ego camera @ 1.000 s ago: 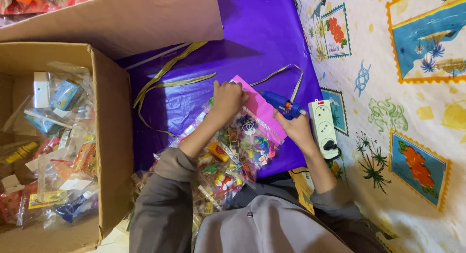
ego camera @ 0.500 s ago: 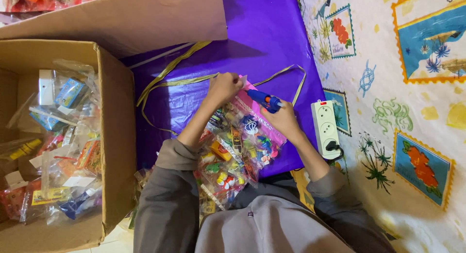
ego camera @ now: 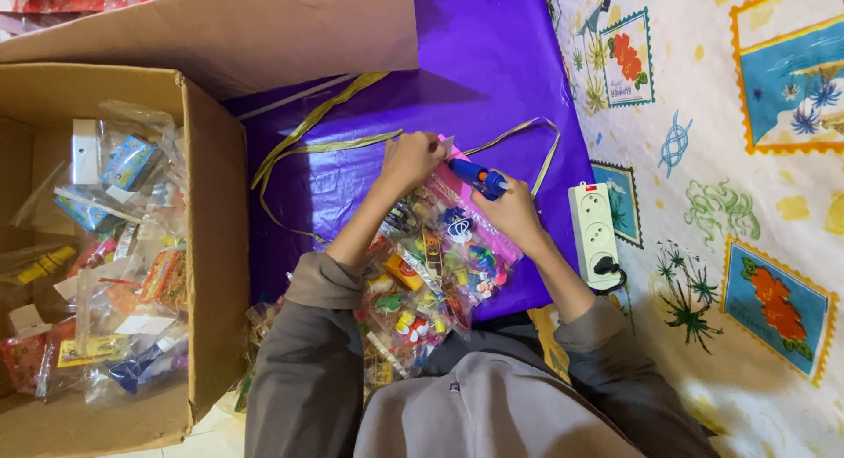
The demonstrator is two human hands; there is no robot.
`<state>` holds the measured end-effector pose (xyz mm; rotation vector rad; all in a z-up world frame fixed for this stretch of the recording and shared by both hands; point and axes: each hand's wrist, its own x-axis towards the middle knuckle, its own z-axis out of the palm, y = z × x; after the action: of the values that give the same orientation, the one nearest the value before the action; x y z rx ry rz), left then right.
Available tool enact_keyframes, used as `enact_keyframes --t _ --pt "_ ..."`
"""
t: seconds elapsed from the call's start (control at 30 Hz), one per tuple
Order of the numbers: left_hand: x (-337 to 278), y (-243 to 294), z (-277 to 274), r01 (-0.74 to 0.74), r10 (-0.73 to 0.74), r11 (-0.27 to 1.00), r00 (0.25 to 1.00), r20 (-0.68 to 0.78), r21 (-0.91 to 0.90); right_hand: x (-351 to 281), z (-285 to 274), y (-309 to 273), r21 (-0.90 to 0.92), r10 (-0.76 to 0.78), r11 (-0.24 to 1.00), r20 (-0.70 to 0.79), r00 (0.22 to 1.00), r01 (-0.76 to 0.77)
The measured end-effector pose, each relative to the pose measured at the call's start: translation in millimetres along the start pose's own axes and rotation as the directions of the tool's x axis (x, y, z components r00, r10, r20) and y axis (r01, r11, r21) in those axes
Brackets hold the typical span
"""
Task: Sealing a large plastic bag containing toy packages using a hot glue gun and then sorting items in a box.
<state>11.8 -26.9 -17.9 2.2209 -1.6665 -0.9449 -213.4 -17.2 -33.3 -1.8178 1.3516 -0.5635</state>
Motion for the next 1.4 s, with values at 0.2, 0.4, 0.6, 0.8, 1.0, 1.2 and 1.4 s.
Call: enact_keyframes --t 0.2,0.4,0.6,0.8,1.0,1.2,1.4 --pt "-8 7 -6 -0.012 0.012 1.0 1.0 -0.016 -0.017 0 -2 1 -0.037 0.015 0.999 0.015 1.0 -0.015" --pt "-14 13 -7 -0.022 0.023 1.0 0.999 -0.03 0.015 -1 1 17 -0.056 -0.024 0.998 0.017 1.0 0.025" --pt "-25 26 -14 -0.035 0.036 0.997 0.999 -0.018 0.065 -8 -8 14 -0.024 -0.07 0.997 0.006 0.998 0.07" --pt "-9 12 28 -0.088 0.082 0.978 0.996 0.039 0.191 -18 -15 17 0.113 0.054 0.993 -0.122 0.991 -0.041" --pt "-22 17 45 -0.248 0.251 0.896 0.967 0.042 0.368 -30 -35 24 0.113 -0.004 0.993 -0.207 0.978 0.028" --pt "-34 31 44 -0.243 0.283 0.899 0.957 -0.061 0.364 -35 -36 24 0.154 -0.001 0.988 -0.207 0.978 0.034" --pt "-24 17 71 -0.231 0.294 0.875 0.952 -0.086 0.426 -40 -28 28 0.198 -0.008 0.979 -0.221 0.975 0.053"
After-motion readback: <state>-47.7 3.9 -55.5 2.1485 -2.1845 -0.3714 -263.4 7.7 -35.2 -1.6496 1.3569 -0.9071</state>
